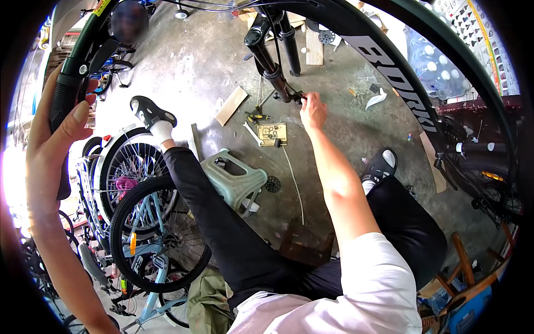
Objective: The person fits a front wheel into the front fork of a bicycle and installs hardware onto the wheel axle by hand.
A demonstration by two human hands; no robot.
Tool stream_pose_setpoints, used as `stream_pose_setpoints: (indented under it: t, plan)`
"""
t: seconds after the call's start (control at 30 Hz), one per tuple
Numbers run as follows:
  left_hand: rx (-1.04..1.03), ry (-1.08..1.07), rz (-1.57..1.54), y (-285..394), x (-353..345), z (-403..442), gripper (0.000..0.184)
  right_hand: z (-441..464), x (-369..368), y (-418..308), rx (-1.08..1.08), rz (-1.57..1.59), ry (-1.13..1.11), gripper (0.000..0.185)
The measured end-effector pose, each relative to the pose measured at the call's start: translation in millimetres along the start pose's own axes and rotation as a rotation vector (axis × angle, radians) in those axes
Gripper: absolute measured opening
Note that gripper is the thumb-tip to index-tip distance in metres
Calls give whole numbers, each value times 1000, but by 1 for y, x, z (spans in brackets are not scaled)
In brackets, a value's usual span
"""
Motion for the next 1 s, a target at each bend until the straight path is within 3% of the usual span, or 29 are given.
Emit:
stream_pose_setpoints:
  t: [0.3, 0.4, 0.47, 0.73, 1.0]
  plan:
    - [-20, 2, 5, 5, -1, -1, 70, -1, 8, -9, 1, 4, -18, 19]
    - [-21, 12, -49, 5, 0, -1, 70, 0, 34, -31, 151, 28, 148, 15]
    - [-4, -12, 8, -3, 2, 1, 69, 6, 33, -40, 277, 81, 94, 14]
    - [5, -32, 7, 1, -1, -1, 64, 13, 27, -38, 274, -31, 52, 13]
    - [-6, -9, -21, 1, -3, -4, 71, 15, 29, -33, 265, -134, -27, 18]
Point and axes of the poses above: each hand's wrist, its own z-axis towards the middle knuckle, its own x-axis out of the back of the hand, y = z × x, the point moved 8 cm from there along z, towards the middle knuckle, and after that the axes turned 2 degrees about -x, right-handed, at the moved point
